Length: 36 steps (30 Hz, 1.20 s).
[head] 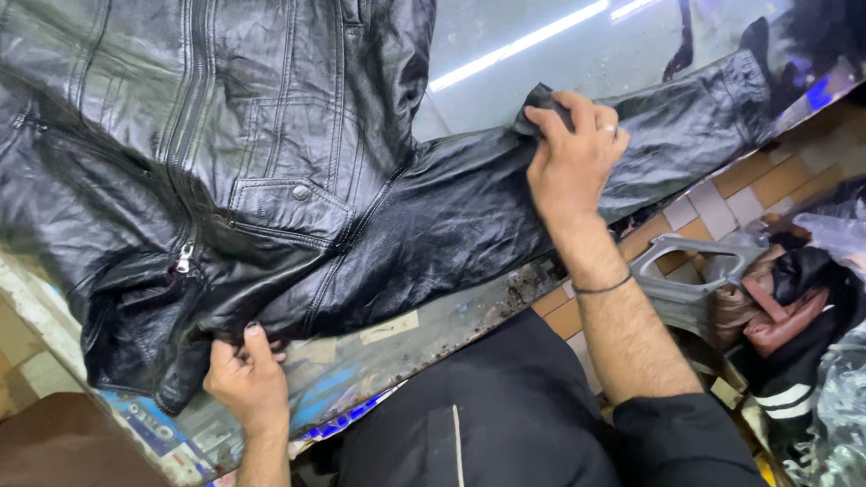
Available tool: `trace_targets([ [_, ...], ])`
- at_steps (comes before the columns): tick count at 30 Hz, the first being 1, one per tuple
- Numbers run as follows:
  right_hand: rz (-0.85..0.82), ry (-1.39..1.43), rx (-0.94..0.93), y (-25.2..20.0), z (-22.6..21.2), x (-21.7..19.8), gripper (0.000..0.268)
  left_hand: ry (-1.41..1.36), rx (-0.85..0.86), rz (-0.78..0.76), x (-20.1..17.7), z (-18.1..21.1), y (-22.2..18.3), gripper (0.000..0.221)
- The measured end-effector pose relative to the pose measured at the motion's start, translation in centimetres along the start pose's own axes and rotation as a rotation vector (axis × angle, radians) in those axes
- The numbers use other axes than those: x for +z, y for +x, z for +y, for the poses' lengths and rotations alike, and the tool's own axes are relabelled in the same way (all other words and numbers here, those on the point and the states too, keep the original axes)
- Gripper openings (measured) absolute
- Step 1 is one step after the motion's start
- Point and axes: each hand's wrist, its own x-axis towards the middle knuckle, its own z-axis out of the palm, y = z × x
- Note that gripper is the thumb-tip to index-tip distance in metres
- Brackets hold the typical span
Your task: The person wipes a black leather jacket laid on a table using a dark cloth. They repeatedly dip the cloth into a small container of dark liquid and wipe the jacket's sleeves and body, repositioning the jacket to access different areas.
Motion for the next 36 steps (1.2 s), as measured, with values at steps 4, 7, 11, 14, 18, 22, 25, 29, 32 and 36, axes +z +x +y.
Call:
trace_targets([
  [4,-0.188,0.345,-0.313,-0.6,2.6,-0.2,0.019,-0.099,-0.015,-0.013,0.2,-0.1,0.2,0.020],
  [7,-0.130,0.156,-0.327,-0.5,6.0,-1.0,0.022,-0.075,-0.003,-0.022,0.4,-0.1,0.4,0.020],
  [11,-0.049,-0.053,-0.012,0.7,10.8,-2.1,0.031,-0.071,-0.010,-0.015,0.1,0.0,0.0,0.019],
  [14,-0.092,-0.017,-0.116,1.3,14.2,-3.2,0.030,-0.073,0.014,-0.029,0.2,0.4,0.2,0.021],
  [18,0.007,-0.104,0.034,1.0,15.8,-3.2,0.037,-0.038,0.033,-0.034,0.0,0.7,0.1,0.024],
  [22,-0.091,0.213,-0.313,0.8,14.9,-1.8,0.027,-0.031,0.036,-0.029,0.2,0.6,0.2,0.020],
  [25,-0.181,0.072,-0.371,0.4,14.1,-1.1,0.027,-0.051,0.021,-0.034,0.0,0.2,0.1,0.021],
  [29,-0.079,0.030,-0.192,1.0,13.6,-2.1,0.031,-0.043,0.017,-0.033,0.2,0.1,-0.1,0.020],
  [32,-0.201,0.085,-0.374,0.9,12.9,-3.3,0.035,-0.014,0.029,-0.020,0.2,0.4,0.1,0.020],
  [36,-0.165,-0.124,-0.090,-0.7,11.9,-5.0,0.035,0.012,0.025,-0.025,0.0,0.4,0.0,0.020],
])
